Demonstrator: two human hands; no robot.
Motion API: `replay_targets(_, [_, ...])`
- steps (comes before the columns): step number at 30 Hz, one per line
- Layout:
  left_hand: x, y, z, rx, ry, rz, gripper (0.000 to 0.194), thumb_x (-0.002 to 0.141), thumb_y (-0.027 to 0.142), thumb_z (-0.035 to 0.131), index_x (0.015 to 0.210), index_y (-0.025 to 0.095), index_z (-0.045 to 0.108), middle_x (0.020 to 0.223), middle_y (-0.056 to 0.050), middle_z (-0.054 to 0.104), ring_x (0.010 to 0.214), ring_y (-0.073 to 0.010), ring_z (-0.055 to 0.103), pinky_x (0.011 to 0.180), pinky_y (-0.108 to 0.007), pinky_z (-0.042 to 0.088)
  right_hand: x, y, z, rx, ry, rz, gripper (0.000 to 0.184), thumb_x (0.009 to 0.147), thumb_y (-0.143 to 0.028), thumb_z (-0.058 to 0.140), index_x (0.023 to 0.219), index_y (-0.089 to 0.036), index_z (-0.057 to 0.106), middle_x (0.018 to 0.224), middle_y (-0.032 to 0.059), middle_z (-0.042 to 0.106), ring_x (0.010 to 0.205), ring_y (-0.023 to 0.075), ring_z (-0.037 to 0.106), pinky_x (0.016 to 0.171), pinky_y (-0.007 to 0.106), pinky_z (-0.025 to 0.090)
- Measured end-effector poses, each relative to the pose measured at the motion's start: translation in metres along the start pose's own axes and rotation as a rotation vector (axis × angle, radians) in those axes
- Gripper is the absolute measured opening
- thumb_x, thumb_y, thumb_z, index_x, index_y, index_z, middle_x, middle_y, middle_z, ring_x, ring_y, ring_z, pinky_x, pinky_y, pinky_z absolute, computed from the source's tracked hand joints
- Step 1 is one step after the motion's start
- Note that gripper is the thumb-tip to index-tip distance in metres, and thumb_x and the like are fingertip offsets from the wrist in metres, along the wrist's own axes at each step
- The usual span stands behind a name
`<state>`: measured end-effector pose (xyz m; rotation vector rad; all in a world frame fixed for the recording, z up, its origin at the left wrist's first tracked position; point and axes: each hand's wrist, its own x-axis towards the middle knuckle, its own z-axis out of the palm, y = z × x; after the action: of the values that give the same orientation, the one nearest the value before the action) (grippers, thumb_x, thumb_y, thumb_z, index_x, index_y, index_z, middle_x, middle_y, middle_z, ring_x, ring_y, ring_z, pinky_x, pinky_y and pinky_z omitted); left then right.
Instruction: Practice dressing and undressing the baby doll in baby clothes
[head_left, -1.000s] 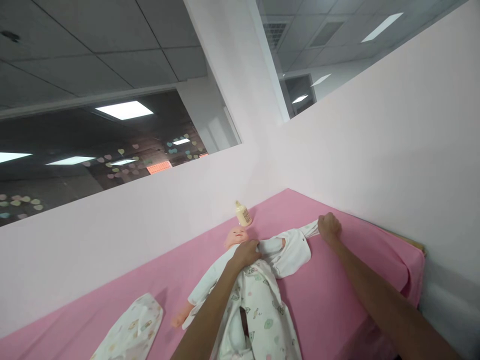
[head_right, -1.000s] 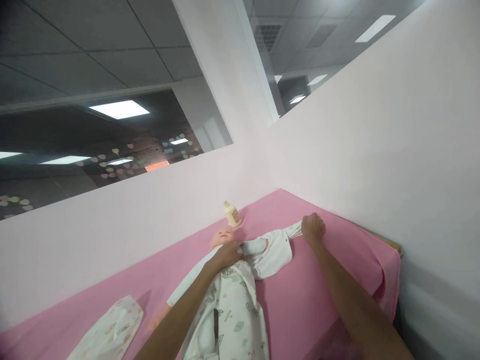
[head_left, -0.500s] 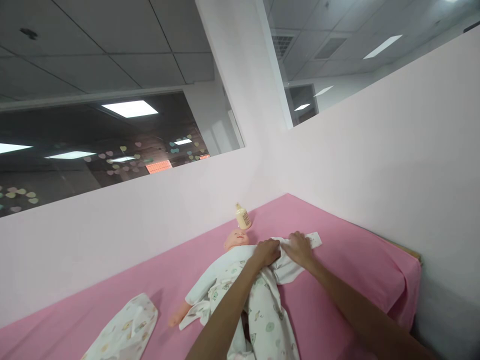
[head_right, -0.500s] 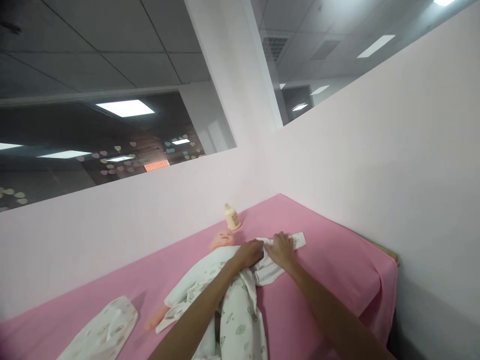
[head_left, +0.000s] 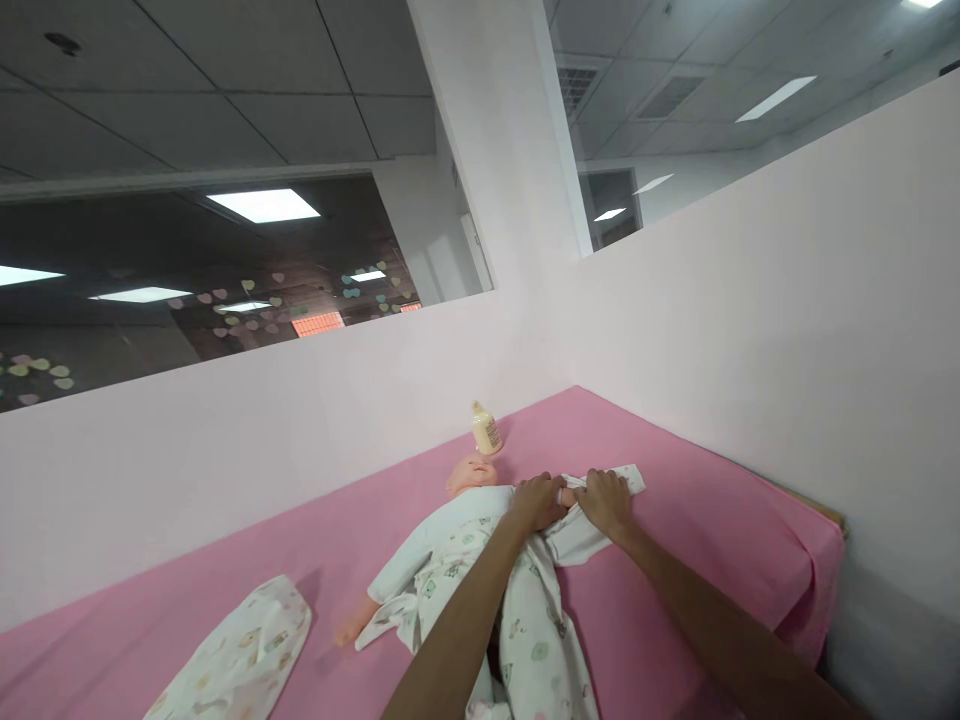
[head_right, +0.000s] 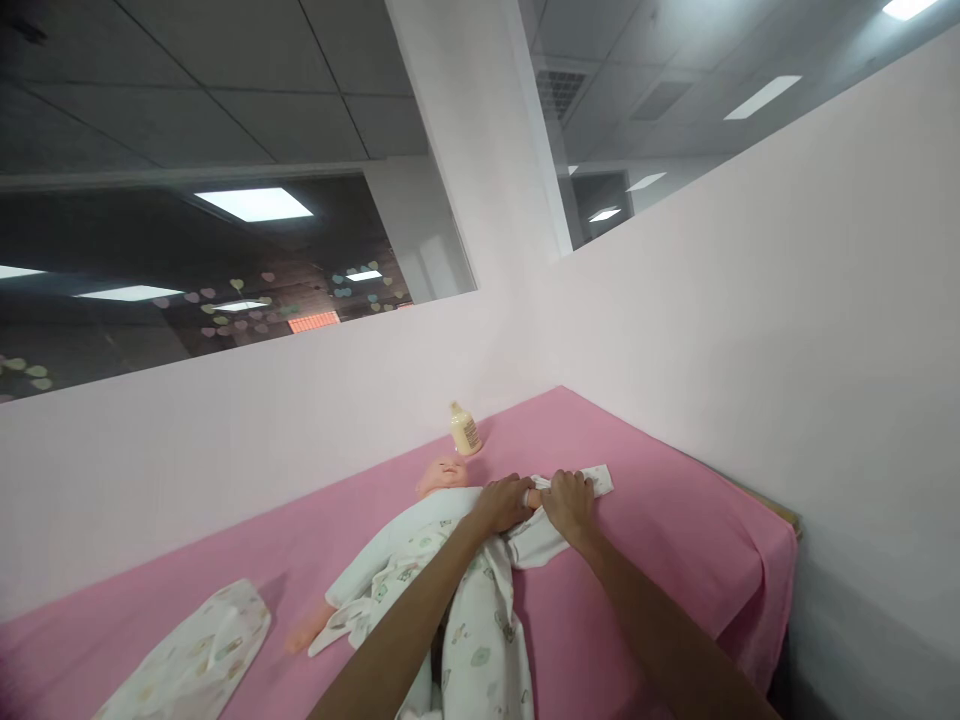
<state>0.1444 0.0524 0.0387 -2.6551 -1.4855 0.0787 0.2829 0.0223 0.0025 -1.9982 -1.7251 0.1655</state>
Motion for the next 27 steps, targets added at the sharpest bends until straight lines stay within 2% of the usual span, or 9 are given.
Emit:
replay_targets(2, [-0.003, -0.003, -0.002, -0.018, 0.016, -0.007, 0.036, 0.077, 0.035, 0.057, 0.111, 0.023, 0.058, 0.108, -0.008, 0.065, 0.098, -0.0264, 0.063, 0.081, -0.035, 0.047, 0.004, 0.006, -0.004, 0.007, -0.017, 0.061, 0.030, 0.088, -0.028, 0.045, 0.097, -0.010, 0.068, 0.103, 0.0190, 0.068, 0.107, 0.0298, 0.059, 0.090, 0.039, 0.038])
replay_targets(6, [-0.010, -0.011, -0.008, -0.068, 0.041, -0.002, 0.034, 0.079, 0.041, 0.056, 0.109, 0.022, 0.058, 0.107, -0.007, 0.066, 0.096, -0.0248, 0.063, 0.077, -0.032, 0.047, 0.012, 0.019, -0.009, 0.073, -0.138, 0.130, 0.033, 0.086, -0.033, 0.046, 0.101, -0.012, 0.067, 0.106, 0.0176, 0.068, 0.104, 0.0301, 0.062, 0.082, 0.037, 0.042])
replay_targets(10, [-0.010, -0.016, -0.011, -0.121, 0.069, -0.017, 0.035, 0.082, 0.036, 0.053, 0.115, 0.023, 0.054, 0.113, -0.006, 0.064, 0.101, -0.0213, 0.061, 0.079, -0.028, 0.046, 0.012, 0.025, -0.009, 0.090, -0.204, 0.124, 0.027, 0.082, -0.026, 0.046, 0.094, -0.015, 0.068, 0.097, 0.0132, 0.071, 0.092, 0.0259, 0.066, 0.076, 0.034, 0.043])
replay_targets(12, [-0.008, -0.014, -0.009, -0.129, 0.085, -0.052, 0.039, 0.083, 0.031, 0.051, 0.122, 0.023, 0.051, 0.116, -0.007, 0.063, 0.105, -0.0215, 0.060, 0.082, -0.029, 0.045, 0.008, 0.023, -0.007, 0.061, -0.180, 0.084, 0.027, 0.081, -0.022, 0.045, 0.093, -0.015, 0.068, 0.098, 0.0130, 0.070, 0.098, 0.0268, 0.063, 0.082, 0.037, 0.042])
replay_targets(15, [-0.005, -0.007, -0.004, -0.108, 0.088, -0.097, 0.041, 0.085, 0.033, 0.050, 0.124, 0.021, 0.052, 0.119, -0.011, 0.061, 0.110, -0.0267, 0.058, 0.088, -0.036, 0.045, -0.001, 0.016, 0.000, 0.007, -0.109, 0.007, 0.031, 0.084, -0.020, 0.043, 0.102, -0.012, 0.067, 0.108, 0.0152, 0.067, 0.110, 0.0296, 0.056, 0.092, 0.041, 0.036])
replay_targets(19, [-0.007, -0.001, -0.005, -0.094, 0.083, -0.118, 0.043, 0.084, 0.038, 0.054, 0.123, 0.019, 0.055, 0.118, -0.013, 0.062, 0.112, -0.0294, 0.057, 0.093, -0.040, 0.043, -0.008, 0.012, 0.007, -0.096, -0.026, -0.070, 0.033, 0.089, -0.023, 0.041, 0.105, -0.011, 0.066, 0.112, 0.0166, 0.066, 0.109, 0.0308, 0.056, 0.092, 0.042, 0.035])
replay_targets(23, [-0.030, -0.014, -0.016, -0.151, 0.117, -0.138, 0.046, 0.086, 0.036, 0.052, 0.129, 0.020, 0.052, 0.125, -0.010, 0.060, 0.116, -0.0246, 0.055, 0.097, -0.036, 0.042, -0.008, 0.012, 0.007, -0.159, -0.002, -0.084, 0.033, 0.089, -0.023, 0.041, 0.102, -0.012, 0.068, 0.109, 0.0174, 0.066, 0.106, 0.0320, 0.057, 0.088, 0.043, 0.036])
replay_targets(27, [-0.076, -0.044, -0.018, -0.318, 0.269, -0.226, 0.039, 0.089, 0.034, 0.045, 0.122, 0.019, 0.057, 0.129, -0.007, 0.059, 0.124, -0.0215, 0.050, 0.106, -0.034, 0.036, -0.010, 0.008, 0.003, -0.162, 0.049, -0.110, 0.034, 0.091, -0.019, 0.037, 0.098, -0.011, 0.069, 0.103, 0.0177, 0.067, 0.101, 0.0319, 0.058, 0.085, 0.042, 0.036])
